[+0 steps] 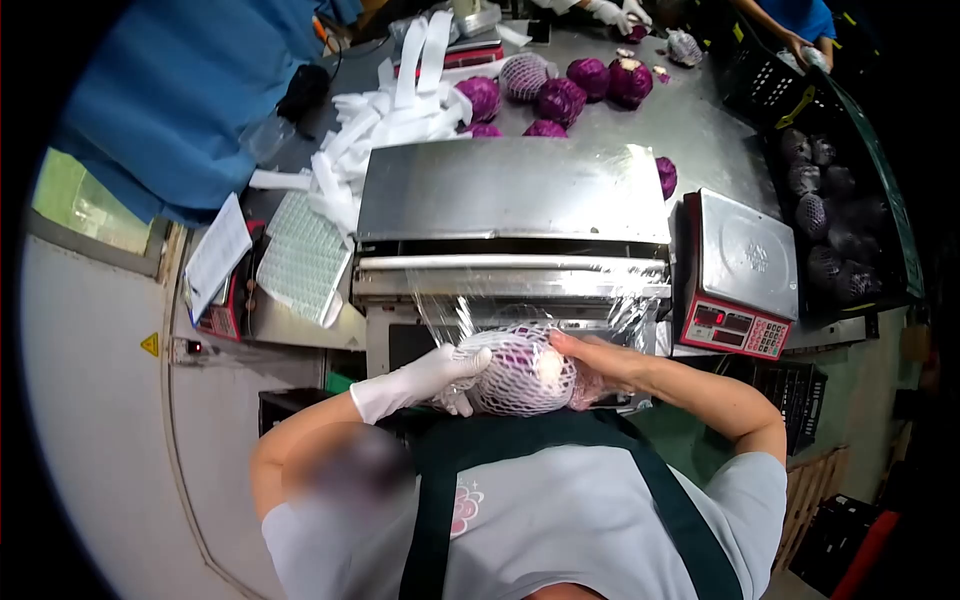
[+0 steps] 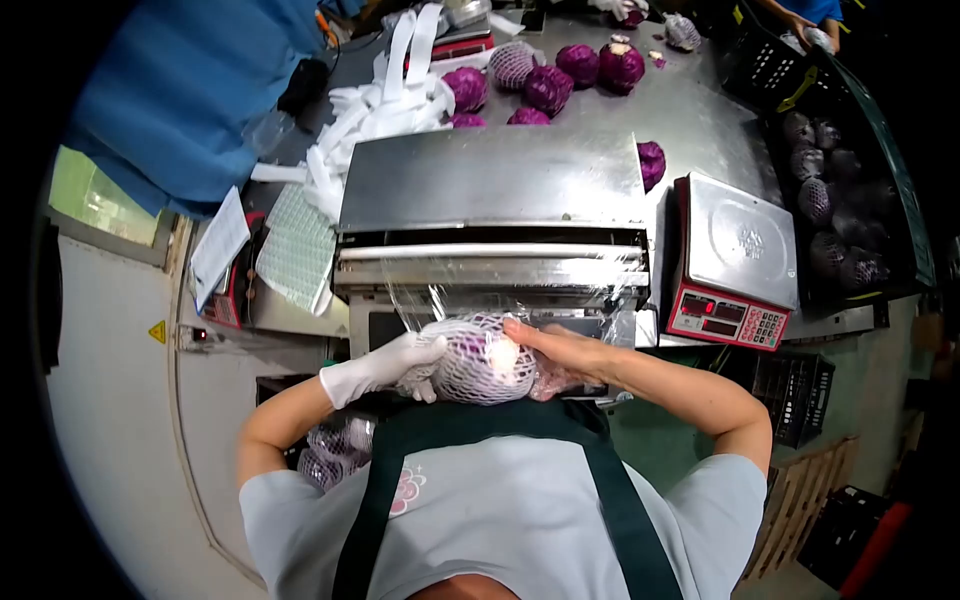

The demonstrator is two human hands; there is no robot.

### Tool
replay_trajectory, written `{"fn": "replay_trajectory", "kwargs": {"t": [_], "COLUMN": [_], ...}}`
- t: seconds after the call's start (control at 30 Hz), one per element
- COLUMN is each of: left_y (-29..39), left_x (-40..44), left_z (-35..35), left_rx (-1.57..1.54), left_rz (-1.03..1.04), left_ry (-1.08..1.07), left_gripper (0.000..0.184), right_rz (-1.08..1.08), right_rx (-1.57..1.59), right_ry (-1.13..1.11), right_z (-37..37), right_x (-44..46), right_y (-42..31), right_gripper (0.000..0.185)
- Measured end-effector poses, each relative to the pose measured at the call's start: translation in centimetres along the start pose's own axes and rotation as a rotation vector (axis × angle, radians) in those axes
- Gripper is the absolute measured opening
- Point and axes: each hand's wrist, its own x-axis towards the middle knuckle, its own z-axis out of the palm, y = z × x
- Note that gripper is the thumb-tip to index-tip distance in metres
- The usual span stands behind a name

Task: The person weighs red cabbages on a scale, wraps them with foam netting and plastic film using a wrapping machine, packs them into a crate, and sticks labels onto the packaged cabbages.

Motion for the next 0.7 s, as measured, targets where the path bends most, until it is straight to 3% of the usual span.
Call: {"fn": "replay_trajectory", "kwargs": {"t": [0.07, 0.17, 0.2, 0.23, 0.3, 0.33, 0.37, 0.43, 0.47, 0.5, 0.57, 0.63, 0.67, 0.7], "left_y": [-2.3, -3.6, -4.8, -5.7, -7.2, -6.5, -7.0, -7.5, -7.3, -7.6, -8.2, -8.6, -8.2, -8.6], "left_x": [1.1, 1.4, 1.7, 1.4, 0.7, -0.8, -1.1, -1.0, -1.0, 0.0, 0.9, 2.9, 3.8, 5.3], "left_z": [0.5, 0.1, -0.1, 0.5, 2.2, 2.8, 4.2, 5.3, 5.2, 4.0, 0.7, -0.7, -0.7, -0.6], "left_rx": [-0.142, -0.212, -0.166, -0.187, -0.135, -0.053, 0.076, 0.532, 0.464, 0.488, 0.517, 0.882, 1.283, 1.502], "left_rz": [-0.119, -0.228, -0.258, -0.262, -0.065, -0.075, 0.058, 0.449, 0.453, 0.658, 0.447, 0.618, 0.713, 0.523], "left_ry": [-0.118, -0.098, -0.047, -0.046, 0.348, 0.364, 0.593, 0.985, 1.024, 1.159, 1.245, 1.421, 1.46, 1.386], "left_gripper": [0.07, 0.066, 0.066, 0.066, 0.069, 0.069, 0.059, 0.045, 0.033, 0.025, 0.018, 0.013, 0.015, 0.015], "right_rz": [0.161, 0.166, 0.053, -0.051, -0.406, -0.398, -0.479, -0.614, -0.624, -0.591, -0.623, -0.676, -0.686, -0.762], "right_rx": [0.074, -0.045, -0.03, 0.012, -0.352, -0.489, -0.533, -0.276, -0.134, -0.119, -0.503, -0.871, -1.082, -1.198], "right_ry": [-0.082, 0.024, 0.077, 0.16, 0.282, 0.469, 0.609, 0.735, 0.851, 0.953, 1.202, 1.3, 1.337, 1.347], "right_z": [0.0, -0.9, -0.7, 0.1, 0.6, 1.8, 2.8, 3.1, 2.7, 1.3, -2.1, -2.7, -2.7, -2.3], "right_x": [1.9, 2.4, 1.9, 0.3, -1.1, -2.3, -2.7, -2.2, -1.6, -0.9, 1.6, 2.9, 3.6, 4.3], "right_y": [2.6, 4.4, 5.9, 5.8, 8.2, 8.5, 8.9, 9.7, 9.2, 8.9, 10.3, 11.0, 11.6, 11.6], "right_gripper": [0.089, 0.083, 0.081, 0.066, 0.044, 0.031, 0.035, 0.039, 0.04, 0.042, 0.04, 0.037, 0.03, 0.022]}}
